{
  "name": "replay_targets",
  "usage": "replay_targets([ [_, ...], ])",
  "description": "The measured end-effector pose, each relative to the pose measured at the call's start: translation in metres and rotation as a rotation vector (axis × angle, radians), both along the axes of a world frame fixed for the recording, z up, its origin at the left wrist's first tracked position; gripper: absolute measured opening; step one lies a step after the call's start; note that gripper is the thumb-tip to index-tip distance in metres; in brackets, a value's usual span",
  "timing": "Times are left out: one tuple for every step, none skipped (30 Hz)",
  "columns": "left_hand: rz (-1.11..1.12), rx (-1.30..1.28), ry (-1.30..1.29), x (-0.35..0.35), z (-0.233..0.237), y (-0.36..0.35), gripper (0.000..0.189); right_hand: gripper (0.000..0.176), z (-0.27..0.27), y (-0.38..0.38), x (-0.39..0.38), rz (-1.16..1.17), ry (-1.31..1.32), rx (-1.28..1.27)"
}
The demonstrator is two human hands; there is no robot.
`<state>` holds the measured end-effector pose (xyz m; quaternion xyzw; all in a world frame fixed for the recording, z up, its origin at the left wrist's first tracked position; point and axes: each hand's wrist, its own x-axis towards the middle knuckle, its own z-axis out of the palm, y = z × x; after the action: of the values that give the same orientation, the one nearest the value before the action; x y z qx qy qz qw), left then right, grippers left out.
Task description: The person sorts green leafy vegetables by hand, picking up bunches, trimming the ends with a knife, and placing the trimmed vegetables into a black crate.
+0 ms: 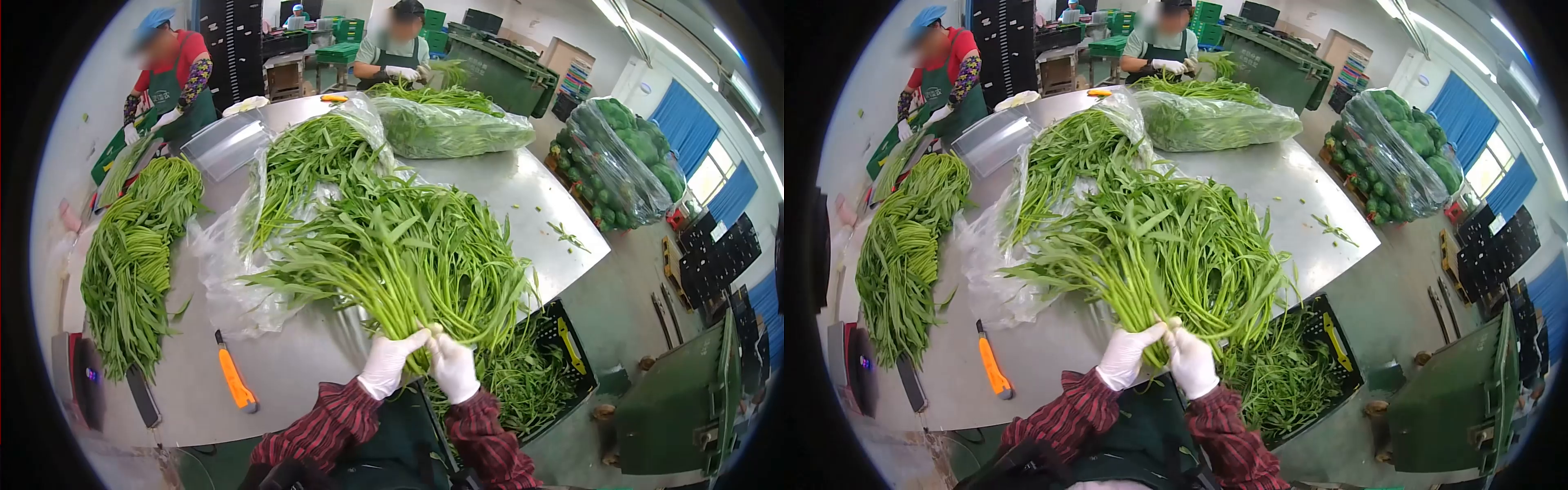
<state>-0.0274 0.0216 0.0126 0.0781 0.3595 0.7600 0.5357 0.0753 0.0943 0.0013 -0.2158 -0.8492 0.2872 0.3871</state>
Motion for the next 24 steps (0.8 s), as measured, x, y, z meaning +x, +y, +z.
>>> replay_targets([
  [0.019,0.003,0.053,0.002,-0.011,0.003,0.009,0.02,-0.011,-0.006,0.006,-0.033,-0.061,-0.146],
  [0.036,0.006,0.105,0.005,-0.013,0.005,0.01,0.019,-0.013,-0.014,0.01,-0.068,-0.121,-0.291],
  [0.034,0.008,0.104,0.006,-0.013,0.003,0.01,0.024,-0.024,-0.016,0.009,-0.11,0.018,-0.215],
  [0.057,-0.015,0.095,0.007,-0.012,0.001,0.01,0.024,-0.036,-0.009,0.013,-0.112,0.018,-0.213],
  [0.08,-0.041,0.085,0.006,-0.01,-0.002,0.01,0.025,-0.047,0.002,0.022,-0.248,0.101,-0.39],
  [0.08,-0.045,0.084,0.003,-0.009,-0.007,0.01,0.025,-0.056,0.014,0.031,-0.383,0.183,-0.571],
  [0.055,-0.028,0.062,-0.002,-0.007,-0.012,0.009,0.024,-0.062,0.03,0.043,-0.501,0.009,-0.478],
  [0.031,-0.007,0.044,-0.006,-0.004,-0.016,0.008,0.024,-0.063,0.045,0.051,-0.612,-0.161,-0.377],
  [0.022,-0.001,0.037,-0.007,-0.003,-0.019,0.011,0.035,-0.014,0.035,0.049,-0.686,-0.3,-0.287],
  [0.018,-0.002,0.04,-0.007,-0.005,-0.022,0.011,0.038,-0.011,0.038,0.052,-0.711,-0.325,-0.202],
  [0.005,0.031,0.033,-0.005,-0.009,-0.025,0.013,0.038,-0.008,0.038,0.051,-0.575,-0.17,-0.41],
  [-0.01,0.062,0.024,-0.003,-0.011,-0.026,0.015,0.037,0.002,0.035,0.047,-0.434,-0.014,-0.61],
  [-0.02,0.054,0.028,0.001,-0.01,-0.028,0.018,0.034,0.013,0.027,0.041,-0.287,0.043,-0.765],
  [-0.034,0.052,0.028,0.004,-0.01,-0.028,0.018,0.031,0.028,0.018,0.033,-0.135,0.062,-0.919],
  [-0.047,0.061,0.035,0.007,-0.011,-0.029,0.019,0.03,0.03,0.015,0.026,-0.049,0.067,-0.994],
  [-0.058,0.071,0.043,0.009,-0.012,-0.03,0.02,0.029,0.031,0.011,0.019,0.041,0.072,-1.067],
  [-0.071,0.075,0.077,0.01,-0.018,-0.031,0.02,0.029,0.033,0.006,0.011,0.028,0.082,-1.039],
  [-0.074,0.075,0.08,0.011,-0.018,-0.032,0.02,0.029,0.033,0.0,0.002,0.017,0.092,-1.012],
  [-0.06,0.035,0.143,0.011,-0.017,-0.033,0.019,0.03,0.025,-0.004,-0.005,-0.022,0.078,-0.912],
  [-0.046,-0.006,0.206,0.012,-0.017,-0.034,0.018,0.029,0.044,-0.012,-0.011,-0.125,-0.058,-0.819],
  [-0.011,-0.027,0.212,0.012,-0.026,-0.034,0.018,0.028,0.041,-0.012,-0.013,-0.151,-0.183,-0.628],
  [-0.016,-0.028,0.215,0.012,-0.033,-0.034,0.018,0.028,0.037,-0.011,-0.015,-0.178,-0.305,-0.434],
  [-0.001,-0.045,0.268,0.012,-0.036,-0.033,0.021,0.028,0.03,-0.01,-0.017,-0.183,-0.302,-0.436],
  [0.017,-0.062,0.319,0.013,-0.038,-0.032,0.023,0.027,0.023,-0.009,-0.018,-0.174,-0.252,-0.415],
])
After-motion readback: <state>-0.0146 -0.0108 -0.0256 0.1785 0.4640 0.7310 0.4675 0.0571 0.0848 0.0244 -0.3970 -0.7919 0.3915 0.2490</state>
